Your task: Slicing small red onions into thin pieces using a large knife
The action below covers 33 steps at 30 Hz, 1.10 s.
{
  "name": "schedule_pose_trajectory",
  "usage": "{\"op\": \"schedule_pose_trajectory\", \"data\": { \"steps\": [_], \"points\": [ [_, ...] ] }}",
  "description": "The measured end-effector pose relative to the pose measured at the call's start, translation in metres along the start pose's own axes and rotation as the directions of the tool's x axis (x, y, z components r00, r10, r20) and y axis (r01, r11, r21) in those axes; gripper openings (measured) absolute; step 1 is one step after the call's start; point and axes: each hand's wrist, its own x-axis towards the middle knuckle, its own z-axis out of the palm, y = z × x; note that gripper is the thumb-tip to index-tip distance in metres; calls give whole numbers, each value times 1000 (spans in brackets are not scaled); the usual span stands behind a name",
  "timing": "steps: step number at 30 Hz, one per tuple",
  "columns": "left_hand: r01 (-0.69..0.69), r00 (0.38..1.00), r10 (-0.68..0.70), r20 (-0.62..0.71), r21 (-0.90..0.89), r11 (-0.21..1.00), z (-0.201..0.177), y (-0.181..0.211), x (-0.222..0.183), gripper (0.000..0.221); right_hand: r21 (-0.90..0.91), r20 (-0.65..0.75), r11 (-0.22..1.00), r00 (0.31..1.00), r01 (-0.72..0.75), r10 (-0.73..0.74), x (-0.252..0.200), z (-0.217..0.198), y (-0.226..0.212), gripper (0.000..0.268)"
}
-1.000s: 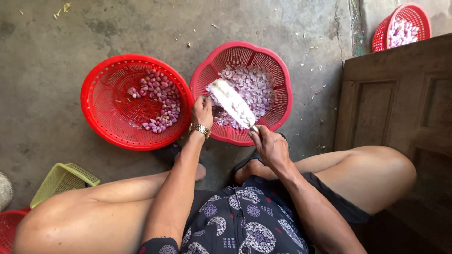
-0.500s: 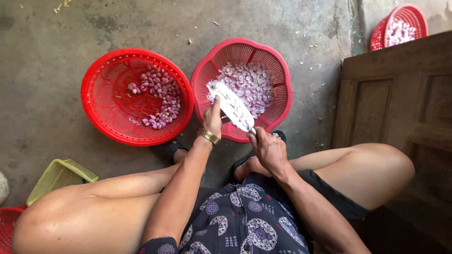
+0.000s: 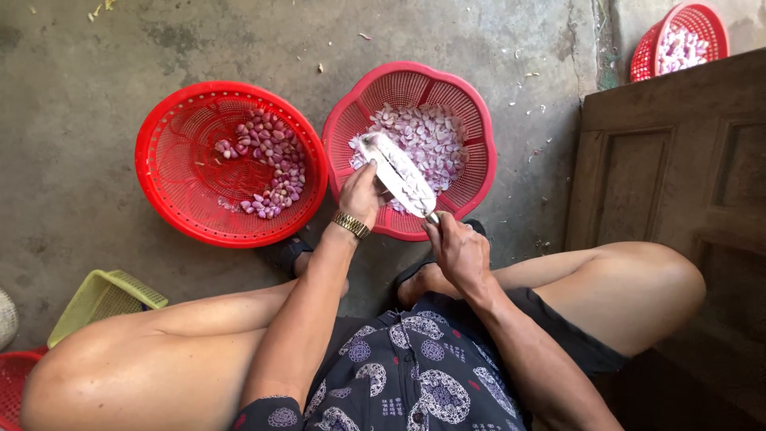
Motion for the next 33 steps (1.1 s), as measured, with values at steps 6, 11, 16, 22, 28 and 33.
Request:
{"op": "schedule_pose_trajectory", "data": {
  "steps": [6,11,16,22,28,33],
  "points": [
    [-119,987,132,-96,134,984,-45,-33,41,30,-23,-85,998,995,-51,49,6,-23,5,33],
    [-159,919,335,-206,586,795,-39,5,36,24,270,-97,947,974,-171,204,23,-69,-4,29],
    [-202,829,559,-25,918,340,-25,9,82,15,487,-137,845,936,-221,324,36,-67,1,26],
    [-272,787,572,233,962,-18,7,4,151,12,662,-65,701,912,-265,406,54,-75,-2,22],
    [-327,800,455,391,920,-216,41,-41,214,13,735,-57,633,907,-245,417,67,-74,2,20],
    [-276,833,385,397,902,-332,44,-81,229,11,789,-30,568,907,-236,419,71,-72,3,19]
  ]
}}
